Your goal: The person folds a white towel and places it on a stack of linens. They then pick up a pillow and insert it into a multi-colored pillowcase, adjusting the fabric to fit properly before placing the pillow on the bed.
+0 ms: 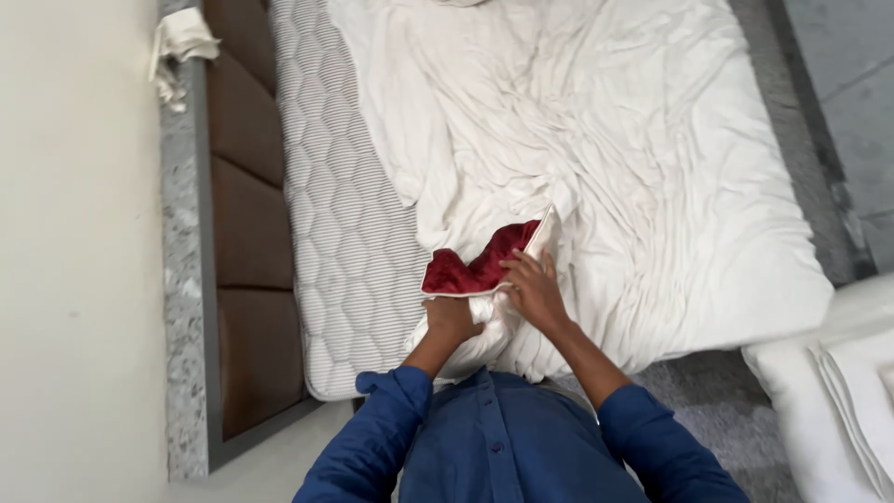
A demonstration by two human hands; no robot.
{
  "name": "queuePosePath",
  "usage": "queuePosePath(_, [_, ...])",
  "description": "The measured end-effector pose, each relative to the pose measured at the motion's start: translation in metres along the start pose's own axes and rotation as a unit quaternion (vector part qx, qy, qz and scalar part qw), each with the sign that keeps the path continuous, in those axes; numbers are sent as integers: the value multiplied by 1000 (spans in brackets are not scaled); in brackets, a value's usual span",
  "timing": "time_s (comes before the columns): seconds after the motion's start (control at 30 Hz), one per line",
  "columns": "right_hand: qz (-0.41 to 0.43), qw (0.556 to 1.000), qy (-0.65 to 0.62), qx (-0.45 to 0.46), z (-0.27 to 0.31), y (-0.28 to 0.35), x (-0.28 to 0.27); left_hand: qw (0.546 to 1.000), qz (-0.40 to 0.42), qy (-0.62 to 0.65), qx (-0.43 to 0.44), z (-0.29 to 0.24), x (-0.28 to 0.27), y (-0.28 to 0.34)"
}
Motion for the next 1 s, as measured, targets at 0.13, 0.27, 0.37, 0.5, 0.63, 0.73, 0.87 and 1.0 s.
queuePosePath(0.13, [-52, 997, -53, -17, -20, -22, -3, 994, -72, -53, -69, 1, -2, 1])
queuePosePath(0.27, [-80, 996, -33, -13, -37, -36, -4, 985, -157, -35, -70, 6, 1, 0])
queuePosePath(0.37, [-97, 995, -28, -13, -48, -45, -4, 978, -199, -20, -58, 9, -1, 1])
queuePosePath(0.5, [-120, 993, -14, -3, -61, -47, -12, 962, -274, 8, 3, 3, -5, 13])
queuePosePath(0.63, [-106, 993, -31, 33, -81, -49, -9, 966, -259, 3, 14, -2, -1, 10])
queuePosePath(0.73, [-111, 993, -48, -19, -73, -38, -16, 958, -283, -39, 24, 1, -3, 10])
queuePosePath(0.87, [-122, 988, -56, -76, -56, -2, -28, 954, -295, -11, 47, 10, -17, 27])
queuePosePath(1.0, [-72, 988, -117, -69, -50, 45, -6, 942, -319, 82, 68, 10, -51, 60])
Point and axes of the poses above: each hand's wrist, its own y-axis away from the middle knuckle, its own x-axis out of the palm, z = x × y, the point moved 8 cm from there along -y, towards the middle knuckle, and after that the axes turned 7 degrees about z, right-handed, at the moved point
